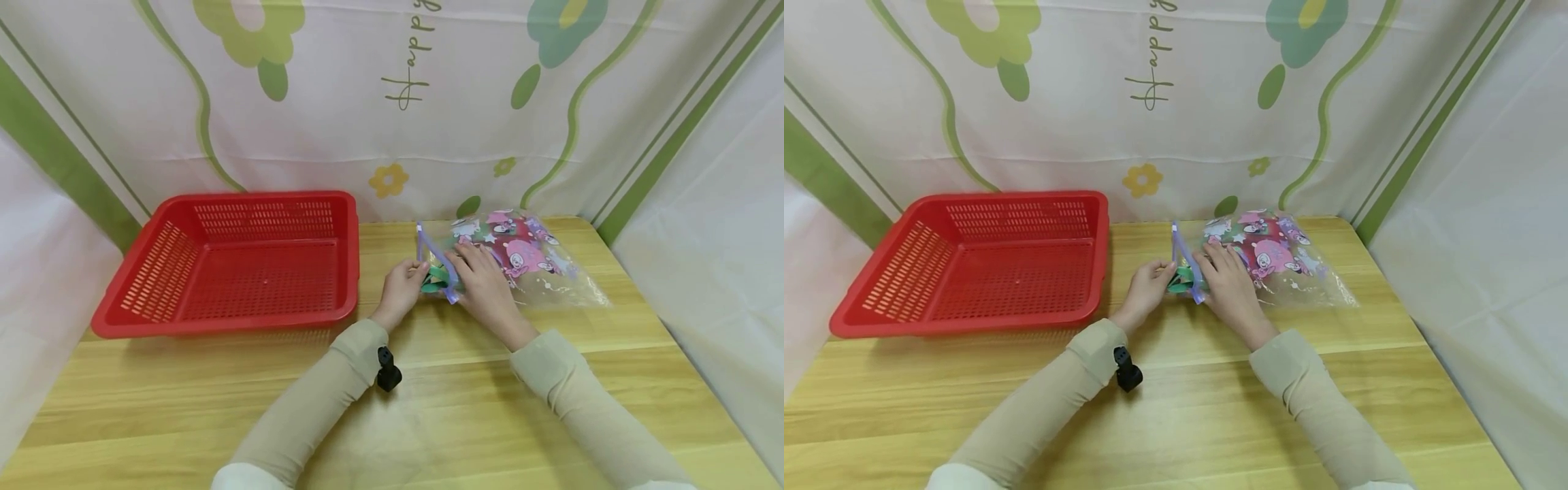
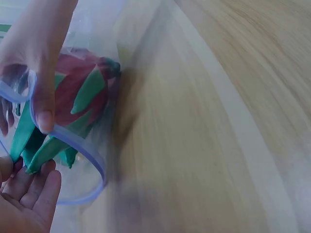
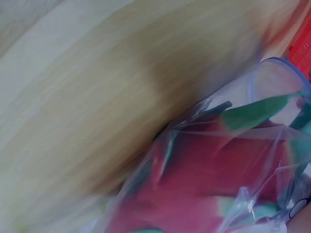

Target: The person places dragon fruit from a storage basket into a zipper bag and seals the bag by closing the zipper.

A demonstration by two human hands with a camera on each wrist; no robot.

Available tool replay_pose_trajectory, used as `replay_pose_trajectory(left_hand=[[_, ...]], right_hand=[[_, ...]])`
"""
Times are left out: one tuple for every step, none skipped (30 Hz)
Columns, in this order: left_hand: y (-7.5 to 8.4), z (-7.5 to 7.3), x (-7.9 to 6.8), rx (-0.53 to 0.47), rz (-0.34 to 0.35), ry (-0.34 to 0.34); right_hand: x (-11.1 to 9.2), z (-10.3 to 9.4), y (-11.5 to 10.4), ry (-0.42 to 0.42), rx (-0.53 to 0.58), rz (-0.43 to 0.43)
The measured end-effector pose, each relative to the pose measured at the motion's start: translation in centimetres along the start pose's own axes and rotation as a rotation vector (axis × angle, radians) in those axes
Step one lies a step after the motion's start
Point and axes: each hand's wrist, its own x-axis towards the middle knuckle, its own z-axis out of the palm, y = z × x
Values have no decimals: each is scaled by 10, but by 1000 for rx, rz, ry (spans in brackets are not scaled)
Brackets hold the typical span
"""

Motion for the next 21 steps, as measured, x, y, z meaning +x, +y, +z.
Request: replay_pose_trajectory(left_hand=[[2,1,0,1,-1,-5],[3,2,-1,2,-4,-11],[5,3,-1,8,-5,-16],[6,4,-1,13,-9,-24],[7,5,-1,14,-12,-34],[9,6,-2,6,-17,-49],[10,7,-2,1,-26,-61],[11,7,-3,2,-35,-68],[12,8,-3,0,-45,-72],[13,8,-3,3,-51,-73],[14,8,-3,5,-57,-70],[14,8,-3,9,-60,-65],[15,8,-3,19,-63,-55],[16,8,-3,25,-59,-45],[16,8,-3,24,-55,-35],[16,7,-3,29,-47,-23],[16,7,-4,26,-39,-7],[16,7,-3,23,-30,8],[16,6,-3,22,-18,27],[15,5,-2,25,-6,47],[15,4,-2,29,1,66]], right_hand=[[0,0,0,0,-4,-4],[0,0,-1,-1,-9,-7],[0,0,-1,-2,-11,-11],[0,0,-2,-5,-18,-15],[0,0,-2,-7,-28,-18],[0,0,-3,-13,-36,-21],[0,0,-3,-17,-44,-24],[0,0,-4,-22,-53,-25],[0,0,-4,-26,-64,-26],[0,0,-5,-28,-74,-27],[0,0,-5,-29,-78,-26],[1,0,-5,-31,-79,-22],[1,0,-5,-30,-79,-18],[2,0,-5,-30,-76,-13],[2,0,-5,-29,-72,-9],[3,0,-5,-28,-66,-5],[3,0,-4,-29,-62,-2],[3,-1,-4,-29,-58,1],[3,-1,-3,-26,-52,3],[3,-2,-2,-21,-44,4],[3,-2,-1,-14,-34,4]])
